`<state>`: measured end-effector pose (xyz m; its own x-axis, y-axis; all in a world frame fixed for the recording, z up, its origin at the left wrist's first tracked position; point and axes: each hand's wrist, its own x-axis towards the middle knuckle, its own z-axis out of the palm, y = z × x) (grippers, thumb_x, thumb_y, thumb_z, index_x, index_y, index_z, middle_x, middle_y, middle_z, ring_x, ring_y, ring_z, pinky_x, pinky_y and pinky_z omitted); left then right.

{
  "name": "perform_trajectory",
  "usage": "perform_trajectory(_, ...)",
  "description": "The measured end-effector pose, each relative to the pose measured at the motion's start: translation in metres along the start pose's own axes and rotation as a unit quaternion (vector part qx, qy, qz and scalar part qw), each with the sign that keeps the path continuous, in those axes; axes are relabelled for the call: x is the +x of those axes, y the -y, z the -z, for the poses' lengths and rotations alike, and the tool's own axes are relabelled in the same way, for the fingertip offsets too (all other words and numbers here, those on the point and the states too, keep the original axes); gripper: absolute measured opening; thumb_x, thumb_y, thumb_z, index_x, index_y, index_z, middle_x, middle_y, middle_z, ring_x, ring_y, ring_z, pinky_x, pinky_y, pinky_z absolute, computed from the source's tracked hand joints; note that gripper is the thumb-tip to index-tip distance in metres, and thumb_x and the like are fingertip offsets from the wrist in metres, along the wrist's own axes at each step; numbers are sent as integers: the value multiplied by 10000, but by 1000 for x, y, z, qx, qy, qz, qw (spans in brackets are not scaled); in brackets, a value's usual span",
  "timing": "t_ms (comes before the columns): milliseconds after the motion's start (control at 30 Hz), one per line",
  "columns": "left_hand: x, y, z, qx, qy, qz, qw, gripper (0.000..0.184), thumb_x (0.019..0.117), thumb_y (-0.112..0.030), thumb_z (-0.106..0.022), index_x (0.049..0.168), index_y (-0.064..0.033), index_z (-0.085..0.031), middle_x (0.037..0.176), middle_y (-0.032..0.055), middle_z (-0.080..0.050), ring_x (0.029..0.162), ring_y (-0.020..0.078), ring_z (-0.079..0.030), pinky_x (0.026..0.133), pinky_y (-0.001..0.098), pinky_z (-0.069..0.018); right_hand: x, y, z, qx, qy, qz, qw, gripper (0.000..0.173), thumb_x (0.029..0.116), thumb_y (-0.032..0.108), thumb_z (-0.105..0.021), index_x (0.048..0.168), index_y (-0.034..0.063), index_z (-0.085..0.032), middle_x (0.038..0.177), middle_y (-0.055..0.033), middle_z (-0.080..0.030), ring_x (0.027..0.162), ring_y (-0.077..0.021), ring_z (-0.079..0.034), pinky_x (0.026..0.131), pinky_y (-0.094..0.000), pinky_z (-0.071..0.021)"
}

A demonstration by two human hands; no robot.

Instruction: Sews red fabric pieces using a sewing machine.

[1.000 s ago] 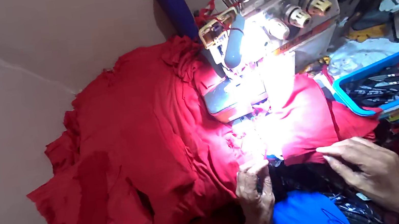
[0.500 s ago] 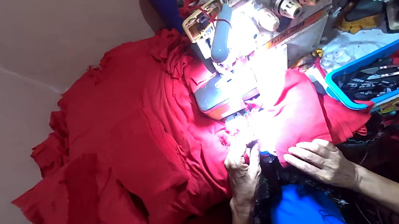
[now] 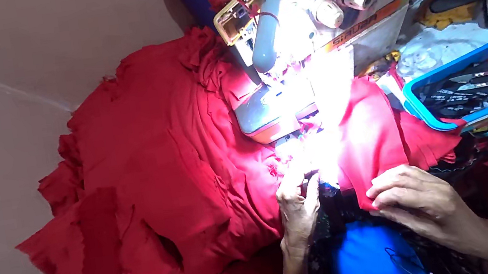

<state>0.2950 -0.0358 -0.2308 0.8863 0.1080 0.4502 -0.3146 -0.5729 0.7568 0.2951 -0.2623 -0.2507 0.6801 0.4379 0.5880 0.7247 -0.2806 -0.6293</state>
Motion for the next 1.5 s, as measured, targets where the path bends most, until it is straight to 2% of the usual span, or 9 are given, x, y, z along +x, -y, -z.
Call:
perform_trajectory(200, 40, -21, -18, -24, 16, 83, 996, 100, 943, -58, -677, 1000, -5, -740, 832, 43, -688, 672, 20, -602, 640, 186, -511, -5, 0, 9, -34, 23, 8, 999, 270, 1042, 259, -534, 979, 125, -760, 1032, -46, -761, 1042, -164, -669, 943, -308, -462)
perform_trajectory(367, 58, -19, -55, 52, 34, 94, 994, 308, 1036, -277, -594, 1277, -87, -622, 1151, 104, -669, 999, 191, -638, 835, 390, -523, -1, 2, 9, -54, 7, 9, 999, 297, 1075, 269, -477, 1004, 127, -727, 992, -41, -752, 1010, -151, -677, 957, -303, -470)
perform_trajectory(600, 64, -7, -89, -93, -88, 20, 992, 165, 958, -161, -703, 1082, -52, -709, 1002, 55, -683, 895, 91, -640, 786, 243, -537, 9, -1, 13, -53, -31, -2, 998, 305, 1091, 264, -465, 1014, 102, -711, 925, -48, -735, 937, -139, -664, 938, -288, -459)
perform_trajectory(767, 67, -49, -50, -208, 5, 119, 971, 106, 980, -108, -643, 1084, -88, -633, 864, -39, -653, 740, -9, -613, 661, 169, -521, 51, 9, 20, 16, -95, 4, 995, 209, 1036, 196, -563, 1022, 62, -723, 907, -36, -732, 906, -33, -652, 872, -177, -484)
perform_trajectory(867, 58, -64, -24, -315, 29, 129, 940, 125, 961, 8, -589, 1051, -50, -654, 856, -20, -702, 771, 21, -663, 703, 196, -557, 76, 20, 20, 88, -119, -33, 988, 172, 999, 200, -607, 1005, 73, -724, 880, 55, -709, 843, 76, -632, 785, -96, -515)
perform_trajectory(1000, 42, -65, 3, -320, -10, 81, 944, 177, 933, 72, -576, 1016, -16, -706, 845, -61, -721, 766, -23, -670, 726, 169, -570, 93, 33, 9, 165, -99, -107, 975, 100, 956, 215, -651, 928, 137, -706, 741, 146, -644, 676, 101, -592, 635, -77, -508)
perform_trajectory(1233, 23, -58, 29, -288, -39, 48, 956, 129, 959, 42, -585, 953, 2, -707, 850, -60, -724, 804, -34, -671, 782, 169, -571, 98, 47, -17, 193, -92, -140, 967, 75, 908, 215, -706, 888, 157, -663, 681, 150, -633, 603, 99, -573, 569, -72, -481)
perform_trajectory(1333, 17, -55, 35, -302, -36, 45, 951, 92, 943, -58, -678, 979, 13, -725, 895, -45, -738, 848, -23, -681, 806, 180, -577, 100, 50, -25, 210, -89, -155, 961, 118, 893, 197, -721, 941, 153, -623, 651, 151, -610, 570, 96, -555, 546, -73, -470)
perform_trajectory(1500, 16, -45, 56, -252, -5, 15, 968, 84, 886, 45, -683, 942, 42, -746, 891, -10, -751, 855, -8, -692, 826, 186, -581, 101, 55, -31, 255, -14, -165, 953, 205, 919, 189, -681, 1086, 133, -578, 659, 167, -601, 554, 107, -530, 530, -69, -447)
